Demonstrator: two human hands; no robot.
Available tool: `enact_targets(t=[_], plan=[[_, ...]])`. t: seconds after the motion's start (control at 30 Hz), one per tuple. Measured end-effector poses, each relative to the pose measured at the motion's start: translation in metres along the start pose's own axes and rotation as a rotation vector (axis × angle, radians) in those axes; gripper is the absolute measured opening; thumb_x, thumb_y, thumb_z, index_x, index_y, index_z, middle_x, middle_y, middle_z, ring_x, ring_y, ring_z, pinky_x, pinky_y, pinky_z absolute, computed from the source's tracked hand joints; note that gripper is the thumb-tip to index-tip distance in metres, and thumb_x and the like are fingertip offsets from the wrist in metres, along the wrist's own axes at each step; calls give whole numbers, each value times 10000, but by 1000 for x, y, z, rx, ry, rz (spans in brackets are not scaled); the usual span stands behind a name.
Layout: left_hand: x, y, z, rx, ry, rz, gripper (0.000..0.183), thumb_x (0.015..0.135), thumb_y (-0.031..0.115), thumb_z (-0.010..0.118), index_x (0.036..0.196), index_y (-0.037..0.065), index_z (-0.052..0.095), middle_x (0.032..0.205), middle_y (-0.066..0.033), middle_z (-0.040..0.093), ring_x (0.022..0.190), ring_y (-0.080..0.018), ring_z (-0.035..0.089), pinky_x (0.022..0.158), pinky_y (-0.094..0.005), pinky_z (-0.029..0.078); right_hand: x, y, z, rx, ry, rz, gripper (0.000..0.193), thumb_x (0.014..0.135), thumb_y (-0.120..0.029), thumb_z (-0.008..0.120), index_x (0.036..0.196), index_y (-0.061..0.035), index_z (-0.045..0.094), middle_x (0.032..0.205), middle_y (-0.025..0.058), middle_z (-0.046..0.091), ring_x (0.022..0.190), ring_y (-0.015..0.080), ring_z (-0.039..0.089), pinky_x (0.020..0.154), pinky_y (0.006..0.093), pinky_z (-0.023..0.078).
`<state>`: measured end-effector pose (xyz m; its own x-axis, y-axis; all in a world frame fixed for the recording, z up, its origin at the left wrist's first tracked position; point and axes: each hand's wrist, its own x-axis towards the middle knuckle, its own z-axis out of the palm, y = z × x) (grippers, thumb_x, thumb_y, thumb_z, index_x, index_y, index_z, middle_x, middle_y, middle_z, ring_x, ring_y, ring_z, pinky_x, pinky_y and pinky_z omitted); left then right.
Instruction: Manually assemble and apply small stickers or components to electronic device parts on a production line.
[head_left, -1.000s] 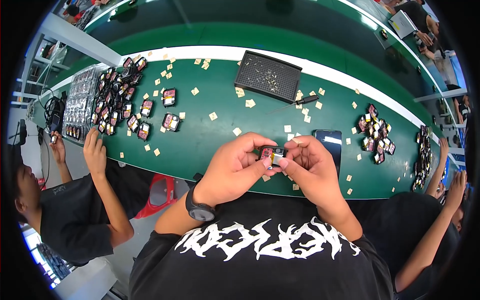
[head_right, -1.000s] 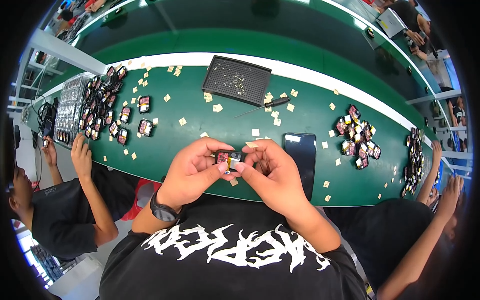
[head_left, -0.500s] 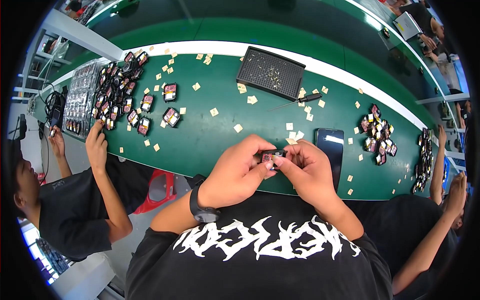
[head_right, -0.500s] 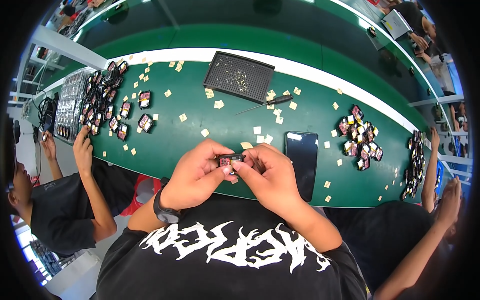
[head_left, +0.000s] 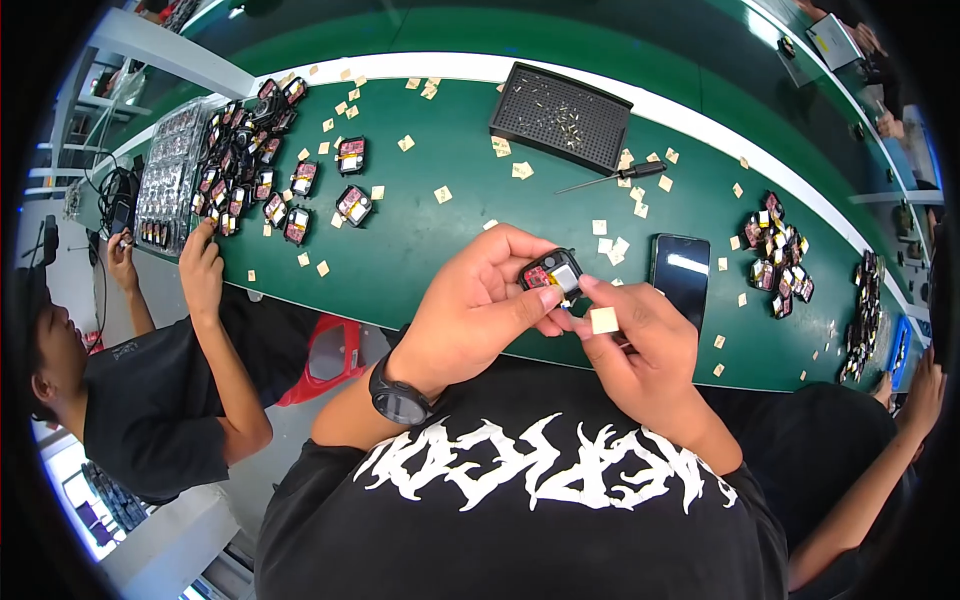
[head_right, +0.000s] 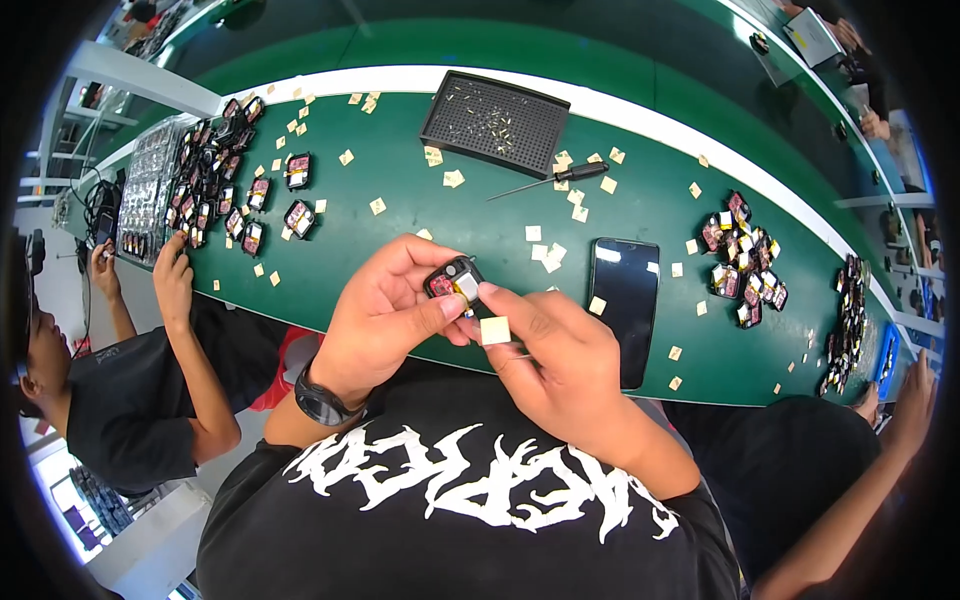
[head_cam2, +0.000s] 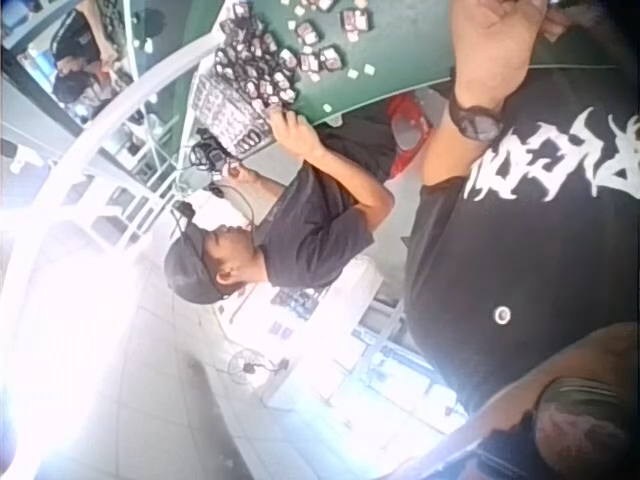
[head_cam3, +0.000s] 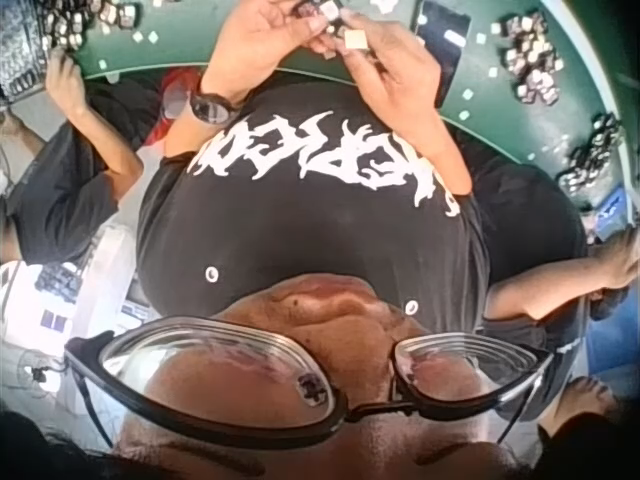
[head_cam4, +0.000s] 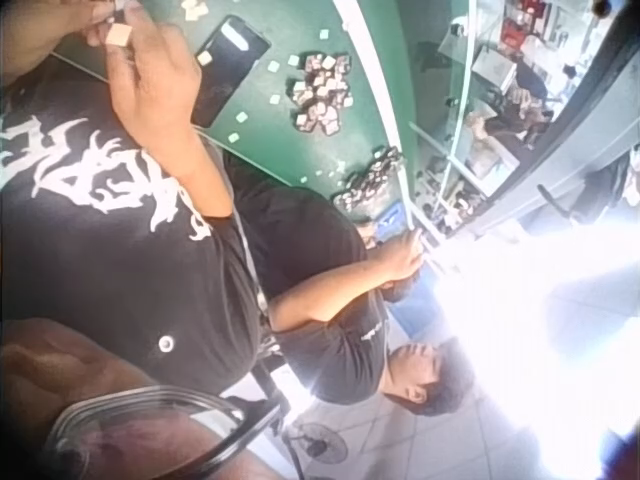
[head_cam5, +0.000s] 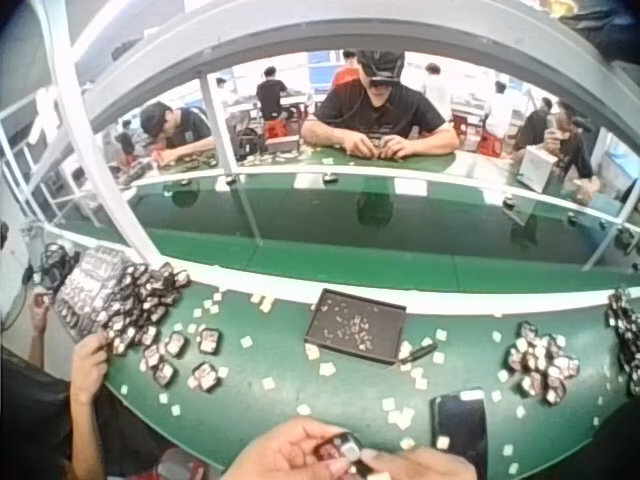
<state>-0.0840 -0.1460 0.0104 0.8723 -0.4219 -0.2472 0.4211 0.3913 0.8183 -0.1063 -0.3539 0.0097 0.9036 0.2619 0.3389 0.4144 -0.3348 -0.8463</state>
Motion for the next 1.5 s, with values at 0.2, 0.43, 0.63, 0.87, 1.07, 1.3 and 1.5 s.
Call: enact_targets(t=[0.2,0.43,0.63,0.87,1.07,1.3,1.5], plan=[[-9,-3,4,145,47,148,325,981,-58,567,1288,-44,462,1152,-143,634,980,-173,683,801,-289,584,0,-3,-5,-483,-96,-216,728,678,-6,777,1383,-105,626,761,19,557,585,171,555,495,296,471],[-17,-9,14,222,49,260,326,973,-75,572,1282,-56,472,1157,-138,630,1035,-145,644,854,-305,584,-6,-9,-7,-562,-162,-224,790,683,-73,807,1439,-109,579,668,-3,477,544,164,519,483,303,452],[-23,-16,16,214,71,349,329,952,-118,582,1259,-62,477,1169,-195,651,1077,-222,674,894,-346,591,-9,-16,-9,-442,-197,-179,761,707,-74,798,1435,-85,576,652,11,530,541,174,561,489,314,465],[-16,-7,19,21,147,195,448,982,-68,562,1409,-56,428,1186,-193,638,1035,-242,695,903,-359,605,-5,-11,-5,-226,-237,-58,618,804,-83,784,1391,-42,595,715,58,614,574,200,610,519,322,493],[-24,11,17,150,167,60,419,991,-32,577,1400,-81,498,1214,-200,642,1011,-253,719,873,-311,604,-14,-11,-32,55,-133,286,465,887,-24,722,1338,7,612,840,87,641,673,125,579,636,243,478],[-32,19,15,440,23,227,517,958,-85,462,1474,-95,425,1271,-238,625,1065,-279,711,942,-326,576,-27,6,-55,30,-4,343,159,981,-120,653,995,35,688,762,69,622,630,120,535,581,262,413],[-33,28,18,564,-54,267,595,884,-106,406,1479,-100,419,1298,-246,610,1134,-290,687,983,-342,559,-32,12,-54,46,-18,360,232,980,-138,664,824,34,659,675,52,592,582,119,512,540,278,394]])
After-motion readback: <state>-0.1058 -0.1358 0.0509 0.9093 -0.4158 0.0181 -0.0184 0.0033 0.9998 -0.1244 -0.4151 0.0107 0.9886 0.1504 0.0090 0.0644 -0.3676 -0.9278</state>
